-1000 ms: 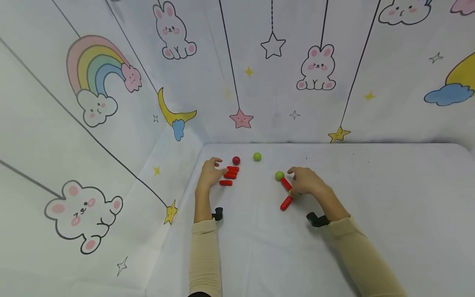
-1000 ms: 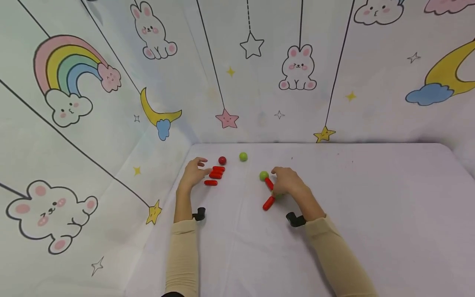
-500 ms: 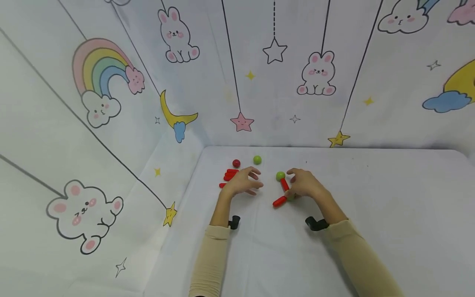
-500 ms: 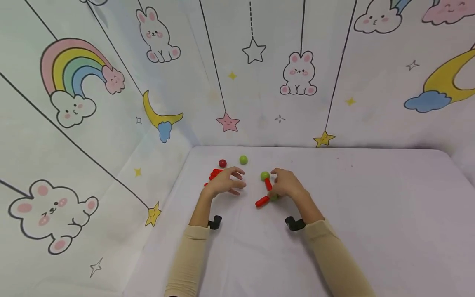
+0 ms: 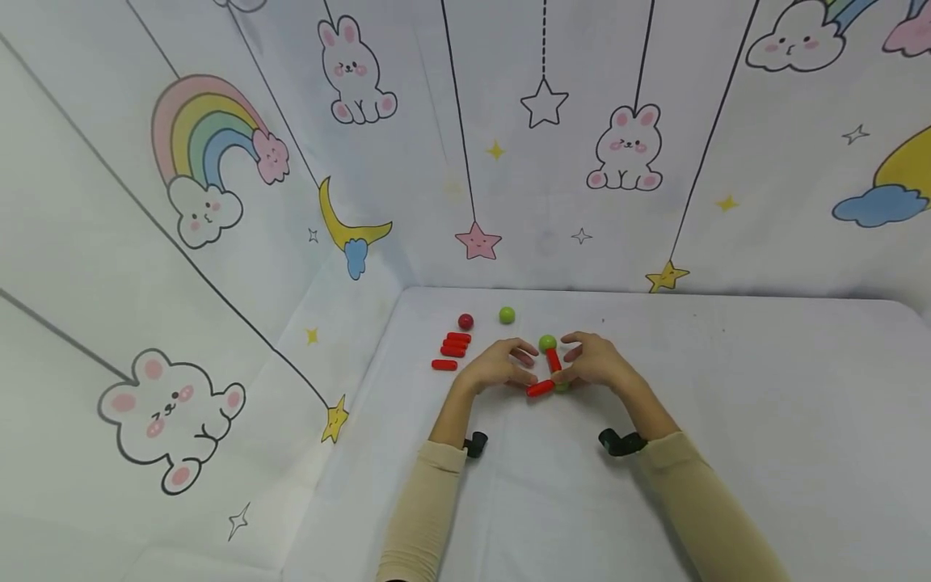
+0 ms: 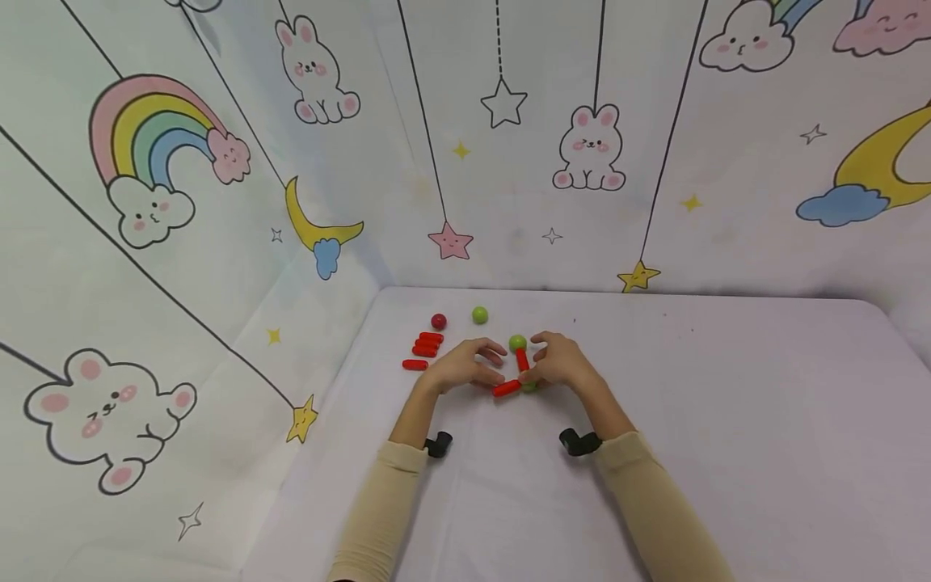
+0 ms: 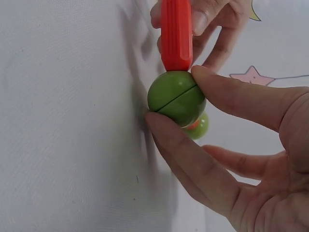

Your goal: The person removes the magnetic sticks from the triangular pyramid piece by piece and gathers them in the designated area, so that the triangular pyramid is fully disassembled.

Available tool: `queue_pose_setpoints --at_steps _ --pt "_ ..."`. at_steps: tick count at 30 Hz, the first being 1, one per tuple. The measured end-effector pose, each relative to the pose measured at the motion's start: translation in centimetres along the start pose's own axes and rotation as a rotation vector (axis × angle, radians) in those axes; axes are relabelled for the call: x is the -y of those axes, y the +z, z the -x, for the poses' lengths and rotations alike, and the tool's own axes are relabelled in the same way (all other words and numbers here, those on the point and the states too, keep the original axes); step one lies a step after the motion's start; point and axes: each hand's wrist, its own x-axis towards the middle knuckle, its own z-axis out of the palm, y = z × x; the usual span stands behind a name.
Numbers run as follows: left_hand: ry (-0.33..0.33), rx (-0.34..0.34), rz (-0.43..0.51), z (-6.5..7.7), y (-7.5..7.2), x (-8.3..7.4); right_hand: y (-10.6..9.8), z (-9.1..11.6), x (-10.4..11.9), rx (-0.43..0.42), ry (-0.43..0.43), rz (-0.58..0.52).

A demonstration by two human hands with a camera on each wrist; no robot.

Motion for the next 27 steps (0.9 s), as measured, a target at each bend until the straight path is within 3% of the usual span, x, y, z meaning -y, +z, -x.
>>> queue_pose_setpoints --at_steps 5,15,27 --pt "-0.018 -0.002 0.074 -0.08 0.16 0.06 0.07 -0.15 -0.16 -0.008 0.007 -0.022" --pt "-0.015 0.000 0.103 0.18 0.26 0.31 0.21 -0.21 -0.11 -0.016 0.012 -0.056" --pt "-0.015 -0.090 0.125 0.69 0.22 0.62 0.17 -0.05 0.21 0.000 0.024 -0.035"
